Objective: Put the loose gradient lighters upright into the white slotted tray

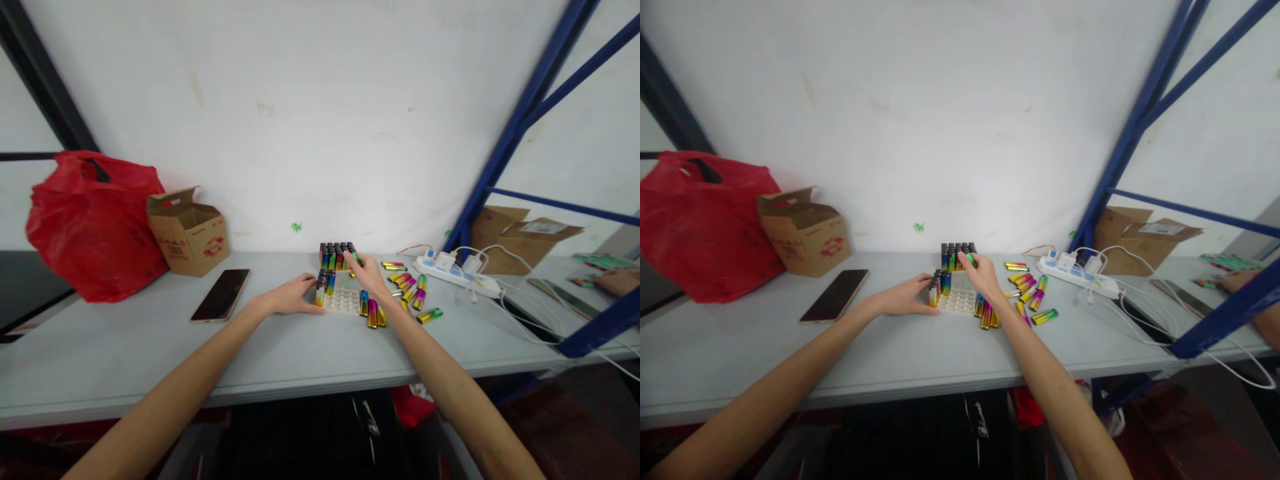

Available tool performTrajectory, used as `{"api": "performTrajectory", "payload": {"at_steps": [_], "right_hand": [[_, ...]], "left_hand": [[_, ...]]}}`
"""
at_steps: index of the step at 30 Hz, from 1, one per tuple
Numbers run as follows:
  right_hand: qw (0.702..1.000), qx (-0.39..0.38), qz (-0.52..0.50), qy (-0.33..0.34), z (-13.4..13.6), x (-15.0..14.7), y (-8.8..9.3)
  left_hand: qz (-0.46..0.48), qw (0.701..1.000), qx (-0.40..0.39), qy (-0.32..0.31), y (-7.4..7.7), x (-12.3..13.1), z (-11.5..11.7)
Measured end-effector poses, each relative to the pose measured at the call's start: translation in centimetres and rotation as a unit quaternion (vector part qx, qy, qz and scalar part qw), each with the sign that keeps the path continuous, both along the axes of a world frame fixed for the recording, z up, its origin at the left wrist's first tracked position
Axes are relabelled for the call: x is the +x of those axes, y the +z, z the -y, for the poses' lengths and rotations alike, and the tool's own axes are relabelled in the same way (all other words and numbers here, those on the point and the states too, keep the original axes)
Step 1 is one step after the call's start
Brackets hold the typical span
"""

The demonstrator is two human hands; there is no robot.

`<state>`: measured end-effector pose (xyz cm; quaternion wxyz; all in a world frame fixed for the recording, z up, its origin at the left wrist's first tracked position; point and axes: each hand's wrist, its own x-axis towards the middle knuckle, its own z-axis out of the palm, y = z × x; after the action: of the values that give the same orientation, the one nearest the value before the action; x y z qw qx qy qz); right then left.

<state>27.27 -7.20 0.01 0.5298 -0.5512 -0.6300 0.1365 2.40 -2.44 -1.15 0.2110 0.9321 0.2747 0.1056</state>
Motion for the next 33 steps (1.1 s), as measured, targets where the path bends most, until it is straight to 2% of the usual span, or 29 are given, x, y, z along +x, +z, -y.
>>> {"api": "performTrajectory", "payload": {"at_steps": [5,8,14,19,23,25,29,33], "right_hand": [[0.997,-0.004,0.049,-0.053,0.1,-0.6,-0.3],[0.996,0.005,0.066,-0.056,0.2,-0.8,-0.1],[0.996,0.022,0.079,0.023,1.1,-0.6,1.0],[0.986,-0.015,0.085,0.145,1.8,-0.2,1.8],[0.972,0.036,0.171,0.156,2.3,-0.2,2.5],[0.968,0.008,0.18,0.175,2.6,-0.2,2.7],[0.959,-0.075,0.136,0.238,2.9,-0.5,2.3],[0.955,-0.092,0.163,0.231,2.9,-0.8,1.9]], "left_hand": [[0.0,1.0,0.009,-0.002,0.0,0.0,0.0],[0.002,1.0,0.006,-0.001,-0.1,0.0,-0.1],[0.002,1.0,0.001,0.006,-0.3,0.0,-0.2],[0.0,1.0,0.016,-0.003,-0.2,0.0,-0.1],[0.01,0.999,0.029,-0.013,-0.4,0.0,-0.3],[0.01,0.999,0.03,-0.014,-0.5,0.0,-0.3],[0.011,1.0,0.013,-0.012,-0.4,0.0,-0.2],[0.014,1.0,0.007,-0.009,-0.3,0.1,0.0]]}}
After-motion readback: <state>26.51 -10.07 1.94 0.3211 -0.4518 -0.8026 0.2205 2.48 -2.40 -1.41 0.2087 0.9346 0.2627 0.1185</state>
